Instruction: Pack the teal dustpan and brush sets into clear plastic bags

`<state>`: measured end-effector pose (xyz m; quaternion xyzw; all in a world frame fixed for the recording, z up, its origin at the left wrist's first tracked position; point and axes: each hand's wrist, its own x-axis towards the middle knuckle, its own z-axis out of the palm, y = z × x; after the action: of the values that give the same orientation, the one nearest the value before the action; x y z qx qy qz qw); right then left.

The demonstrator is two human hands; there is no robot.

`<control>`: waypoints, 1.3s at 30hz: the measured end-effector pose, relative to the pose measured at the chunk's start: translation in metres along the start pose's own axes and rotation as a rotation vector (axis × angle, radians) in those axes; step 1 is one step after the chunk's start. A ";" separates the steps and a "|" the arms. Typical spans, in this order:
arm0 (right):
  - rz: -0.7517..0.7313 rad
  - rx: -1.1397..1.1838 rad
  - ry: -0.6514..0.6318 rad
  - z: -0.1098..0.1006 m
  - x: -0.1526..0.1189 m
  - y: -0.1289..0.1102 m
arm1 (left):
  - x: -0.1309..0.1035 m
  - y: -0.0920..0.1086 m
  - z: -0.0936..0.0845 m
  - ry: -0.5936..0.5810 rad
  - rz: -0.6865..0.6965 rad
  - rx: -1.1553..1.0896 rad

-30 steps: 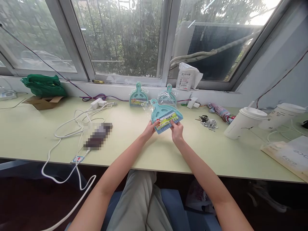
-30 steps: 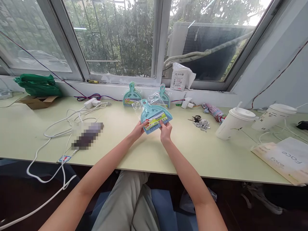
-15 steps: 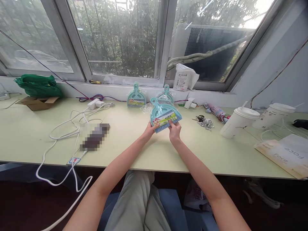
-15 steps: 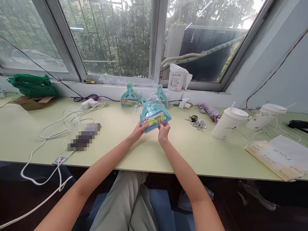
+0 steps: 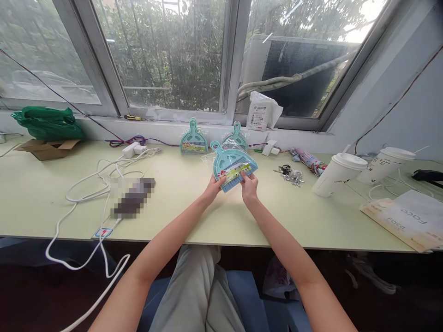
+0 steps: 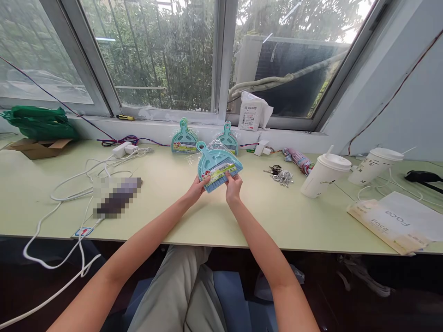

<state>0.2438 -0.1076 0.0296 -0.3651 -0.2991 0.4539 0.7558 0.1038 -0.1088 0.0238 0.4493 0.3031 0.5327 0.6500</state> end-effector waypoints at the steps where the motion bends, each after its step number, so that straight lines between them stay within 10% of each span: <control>1: 0.000 0.003 0.013 -0.001 0.000 -0.001 | -0.003 -0.001 0.003 -0.026 -0.014 0.013; 6: 0.013 0.067 0.041 -0.006 0.006 -0.004 | -0.009 -0.003 0.017 -0.167 -0.060 -0.001; 20: 0.248 -0.216 -0.172 -0.017 0.028 -0.017 | 0.016 0.008 -0.015 0.204 -0.009 0.040; 27: -0.536 -0.923 -0.367 -0.027 0.025 -0.023 | 0.024 0.029 -0.057 0.284 -0.117 -0.114; 39: -0.554 -0.919 -0.401 -0.033 0.034 -0.006 | 0.016 0.031 -0.061 0.131 -0.328 0.108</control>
<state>0.2863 -0.0874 0.0201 -0.4711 -0.6878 0.1226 0.5385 0.0418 -0.0762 0.0282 0.3926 0.4420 0.4306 0.6820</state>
